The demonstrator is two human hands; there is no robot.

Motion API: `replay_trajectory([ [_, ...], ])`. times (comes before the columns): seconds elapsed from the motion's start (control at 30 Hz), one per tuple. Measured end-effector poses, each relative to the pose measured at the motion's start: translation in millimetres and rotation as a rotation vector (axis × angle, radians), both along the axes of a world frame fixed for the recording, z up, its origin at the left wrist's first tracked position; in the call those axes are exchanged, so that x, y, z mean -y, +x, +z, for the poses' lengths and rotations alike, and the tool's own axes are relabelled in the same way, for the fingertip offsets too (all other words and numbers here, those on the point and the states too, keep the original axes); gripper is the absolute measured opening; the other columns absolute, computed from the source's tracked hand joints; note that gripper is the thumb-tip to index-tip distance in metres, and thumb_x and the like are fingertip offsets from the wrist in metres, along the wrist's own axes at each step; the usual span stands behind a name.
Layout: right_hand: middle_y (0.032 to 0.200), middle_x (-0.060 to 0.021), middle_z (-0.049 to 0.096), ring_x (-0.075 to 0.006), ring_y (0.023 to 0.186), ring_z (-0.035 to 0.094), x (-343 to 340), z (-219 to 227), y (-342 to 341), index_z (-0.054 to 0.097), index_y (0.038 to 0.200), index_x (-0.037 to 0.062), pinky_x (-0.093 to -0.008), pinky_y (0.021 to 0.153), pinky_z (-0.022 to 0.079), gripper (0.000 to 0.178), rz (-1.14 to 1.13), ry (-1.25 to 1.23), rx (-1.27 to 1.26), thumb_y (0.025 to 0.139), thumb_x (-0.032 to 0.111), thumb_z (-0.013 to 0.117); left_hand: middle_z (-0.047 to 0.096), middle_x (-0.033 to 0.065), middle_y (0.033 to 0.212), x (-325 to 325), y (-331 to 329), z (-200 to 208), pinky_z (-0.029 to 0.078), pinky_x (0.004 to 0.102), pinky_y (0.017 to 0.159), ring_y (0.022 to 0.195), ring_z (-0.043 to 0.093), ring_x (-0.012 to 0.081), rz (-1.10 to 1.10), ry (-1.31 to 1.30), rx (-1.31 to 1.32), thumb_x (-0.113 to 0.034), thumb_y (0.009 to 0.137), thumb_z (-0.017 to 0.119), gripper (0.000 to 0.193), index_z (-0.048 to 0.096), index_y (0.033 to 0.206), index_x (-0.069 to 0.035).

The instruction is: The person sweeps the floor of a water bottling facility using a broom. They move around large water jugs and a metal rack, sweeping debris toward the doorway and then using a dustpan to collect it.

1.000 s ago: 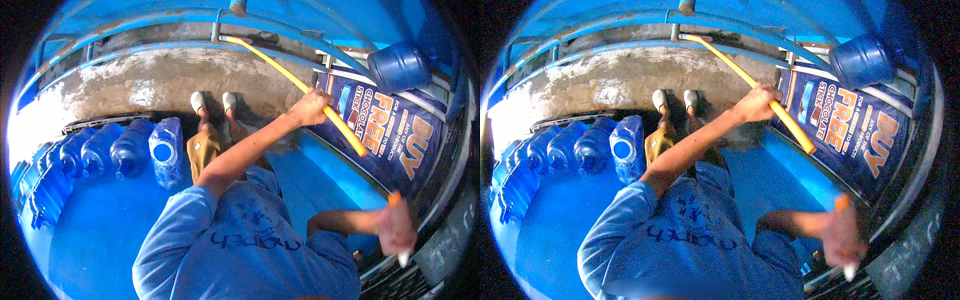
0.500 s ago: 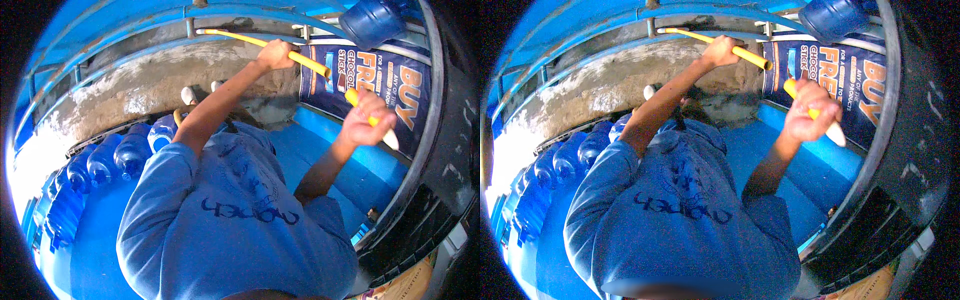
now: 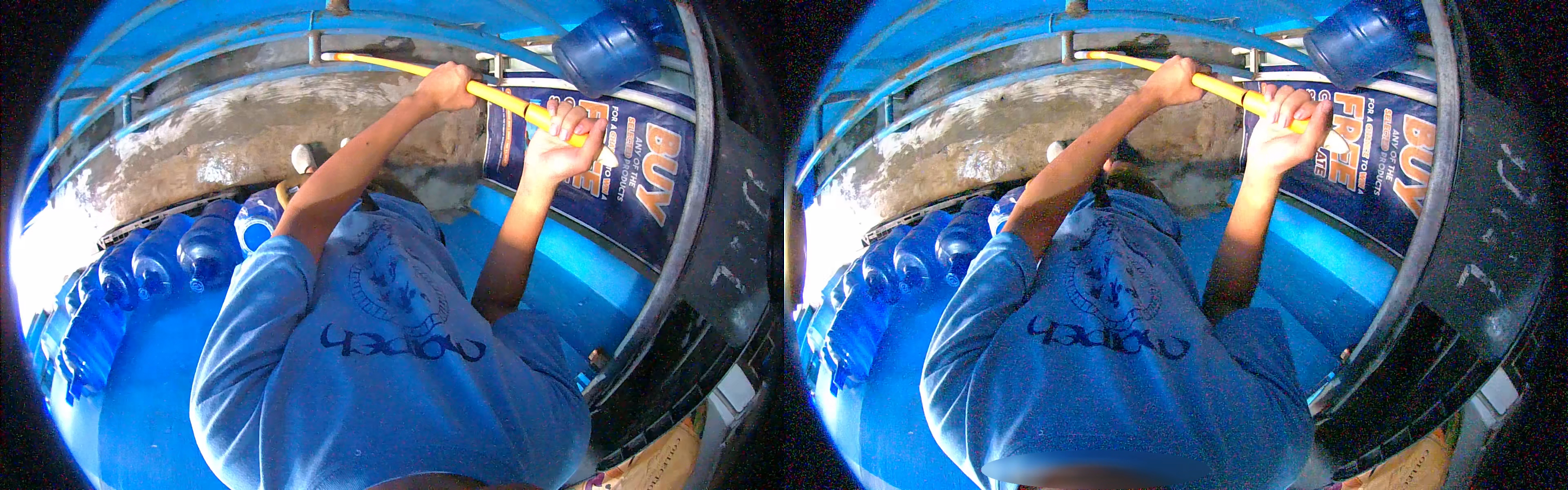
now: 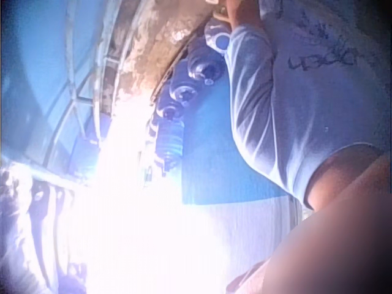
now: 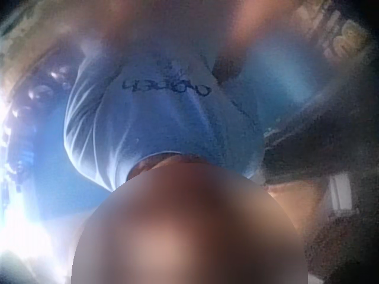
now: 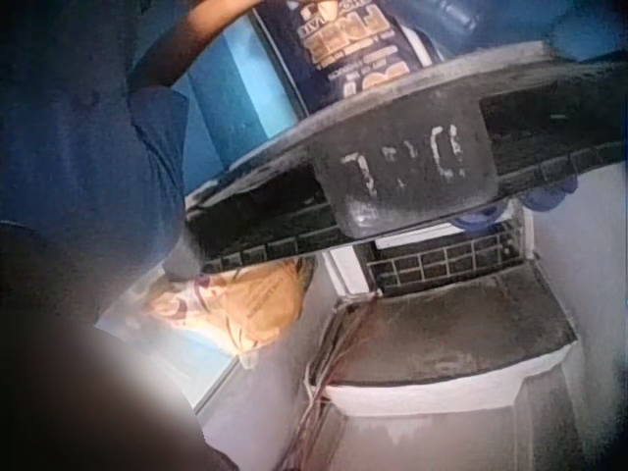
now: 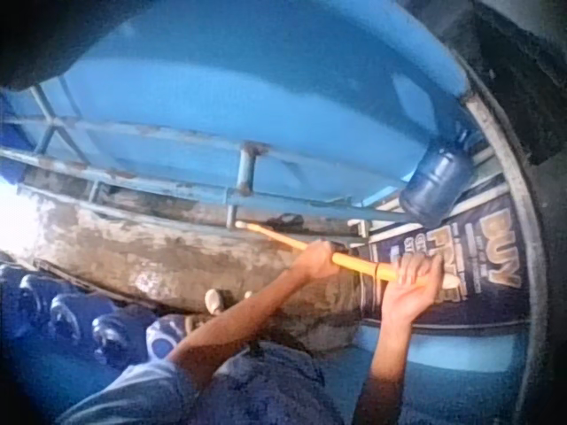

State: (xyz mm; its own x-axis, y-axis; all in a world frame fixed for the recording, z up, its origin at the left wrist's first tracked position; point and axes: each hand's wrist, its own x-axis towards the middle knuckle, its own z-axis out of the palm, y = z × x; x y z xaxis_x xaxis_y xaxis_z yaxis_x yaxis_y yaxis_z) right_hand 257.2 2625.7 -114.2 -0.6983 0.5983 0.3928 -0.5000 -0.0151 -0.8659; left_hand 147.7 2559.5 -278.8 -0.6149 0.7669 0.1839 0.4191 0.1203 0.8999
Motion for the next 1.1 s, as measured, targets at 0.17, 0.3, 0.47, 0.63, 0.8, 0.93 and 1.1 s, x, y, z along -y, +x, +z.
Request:
replay_trajectory([
  [0.17, 0.051, 0.0001, 0.035, -0.0122, 0.046, 0.032, 6, 6, -7, 0.039, 0.068, 0.0139, -0.0368, 0.062, 0.038, 0.037, -0.014, 0.091, 0.04, 0.1, 0.031, 0.036, 0.065, 0.0229, 0.081, -3, -3, 4, 0.053, 0.0466, 0.075, 0.077, 0.065, 0.0393, 0.008, -0.038, -0.021, -0.023, 0.071, 0.058, 0.03, 0.072, 0.096, -0.013],
  [0.3, 0.049, 0.0001, 0.036, -0.0111, 0.045, 0.032, 16, 0, -17, 0.039, 0.067, 0.0134, -0.0327, 0.055, 0.037, 0.034, -0.112, 0.236, 0.116, 0.098, 0.025, 0.041, 0.066, 0.0227, 0.082, -8, -5, -8, 0.053, 0.0469, 0.076, 0.078, 0.065, 0.0395, -0.01, -0.081, -0.087, -0.024, 0.069, 0.058, 0.028, 0.071, 0.09, -0.01],
  [0.47, 0.046, 0.0002, 0.032, -0.0118, 0.042, 0.031, 19, -30, -26, 0.035, 0.066, 0.0118, -0.0337, 0.052, 0.038, 0.033, -0.116, 0.183, 0.078, 0.096, 0.023, 0.042, 0.066, 0.0231, 0.08, -13, -5, -29, 0.053, 0.047, 0.076, 0.077, 0.065, 0.0386, 0.056, -0.076, -0.016, -0.023, 0.068, 0.06, 0.027, 0.072, 0.088, -0.01],
  [0.63, 0.046, 0.0014, 0.03, -0.0107, 0.04, 0.029, 18, -31, -28, 0.034, 0.069, 0.0128, -0.0314, 0.047, 0.035, 0.03, -0.187, 0.221, 0.036, 0.095, 0.02, 0.045, 0.066, 0.0221, 0.078, -14, 3, -21, 0.054, 0.047, 0.074, 0.075, 0.066, 0.0382, 0.077, 0.002, 0.006, -0.026, 0.068, 0.06, 0.026, 0.072, 0.085, -0.01],
  [0.8, 0.055, -0.0004, 0.037, -0.0116, 0.049, 0.035, 21, 23, -15, 0.036, 0.073, 0.0114, -0.0347, 0.057, 0.038, 0.024, 0.163, 0.29, 0.069, 0.095, 0.017, 0.044, 0.065, 0.0183, 0.072, -2, 4, 28, 0.053, 0.0464, 0.068, 0.069, 0.064, 0.0387, 0.045, 0.02, -0.075, -0.029, 0.064, 0.062, 0.023, 0.072, 0.077, -0.012],
  [0.93, 0.057, -0.0051, 0.044, -0.0143, 0.049, 0.041, 35, 62, -17, 0.043, 0.078, 0.0056, -0.0371, 0.054, 0.043, 0.016, 0.519, 0.464, -0.016, 0.092, 0.013, 0.047, 0.064, 0.0182, 0.069, 26, 5, 74, 0.053, 0.047, 0.065, 0.068, 0.063, 0.0387, 0.073, 0.127, -0.094, -0.028, 0.063, 0.063, 0.021, 0.071, 0.074, -0.013],
  [1.1, 0.058, -0.0064, 0.049, -0.0148, 0.043, 0.043, 54, 121, -21, 0.049, 0.082, 0.0043, -0.0299, 0.041, 0.037, 0.015, 0.649, 0.632, -0.022, 0.09, 0.016, 0.053, 0.063, 0.0184, 0.067, 48, 15, 139, 0.051, 0.0468, 0.06, 0.066, 0.062, 0.0384, 0.041, 0.318, -0.042, -0.026, 0.063, 0.063, 0.018, 0.068, 0.07, -0.011],
])
